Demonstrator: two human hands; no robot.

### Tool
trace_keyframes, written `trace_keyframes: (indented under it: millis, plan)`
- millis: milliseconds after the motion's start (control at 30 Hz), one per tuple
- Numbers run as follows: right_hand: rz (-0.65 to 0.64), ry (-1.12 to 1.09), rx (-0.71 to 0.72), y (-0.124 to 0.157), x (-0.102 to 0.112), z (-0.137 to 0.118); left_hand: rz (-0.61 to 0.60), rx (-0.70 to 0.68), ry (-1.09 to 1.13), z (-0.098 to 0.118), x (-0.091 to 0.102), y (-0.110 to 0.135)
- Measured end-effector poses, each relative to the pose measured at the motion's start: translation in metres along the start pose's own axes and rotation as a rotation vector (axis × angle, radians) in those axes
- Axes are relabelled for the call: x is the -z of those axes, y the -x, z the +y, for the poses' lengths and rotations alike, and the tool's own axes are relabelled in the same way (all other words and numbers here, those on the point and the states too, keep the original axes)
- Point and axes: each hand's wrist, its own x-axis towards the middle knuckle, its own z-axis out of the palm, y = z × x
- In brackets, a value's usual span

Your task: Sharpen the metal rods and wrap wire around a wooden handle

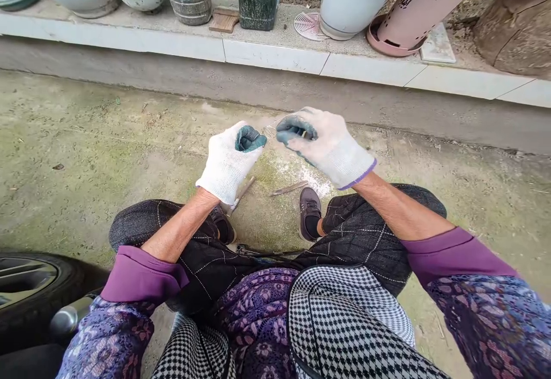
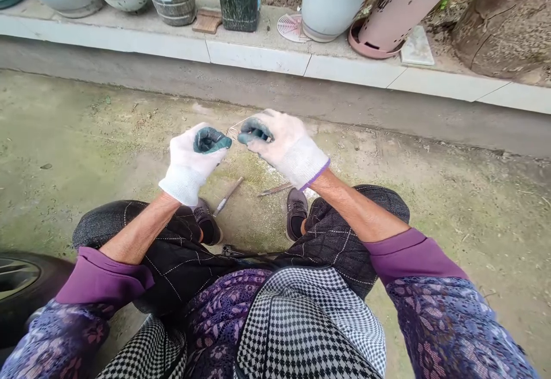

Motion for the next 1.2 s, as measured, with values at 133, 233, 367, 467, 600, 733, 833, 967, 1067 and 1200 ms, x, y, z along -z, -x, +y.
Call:
trace_keyframes:
  millis: [133,233,367,467,600,733,833,967,1067,1200]
  plan:
    - [-0.105,-0.307,-0.133,0.001,-0.015,-0.004,-0.15,0.173,0.25,0.013,0.004,0.001]
    - [-0.108,-0.515,-0.283,0.0,-0.014,-0.005,-0.245,0.277,0.409,0.018,0.009,-0.002]
    - [-0.102,-0.652,-0.378,-0.003,-0.005,-0.006,-0.219,0.309,0.548,0.016,0.014,-0.008]
    - [-0.15,-0.658,-0.391,-0.003,0.0,-0.004,-0.216,0.33,0.654,0.013,0.018,-0.01]
    - [-0.13,-0.569,-0.371,-0.002,0.007,-0.002,-0.251,0.352,0.655,0.012,0.021,-0.01]
    - [-0.118,-0.542,-0.37,-0.002,0.014,-0.001,-0.211,0.37,0.609,0.011,0.018,-0.014]
    - [-0.137,-0.554,-0.392,-0.002,0.023,0.002,-0.16,0.327,0.568,0.006,0.02,-0.018]
    - [-0.072,-0.616,-0.407,-0.003,0.035,0.014,-0.071,0.29,0.48,-0.002,0.029,-0.021]
    - [0.033,-0.596,-0.435,-0.002,0.038,0.022,-0.037,0.292,0.49,-0.005,0.034,-0.02]
    - [0.003,-0.63,-0.399,-0.002,0.026,0.019,-0.065,0.278,0.48,0.002,0.027,-0.017]
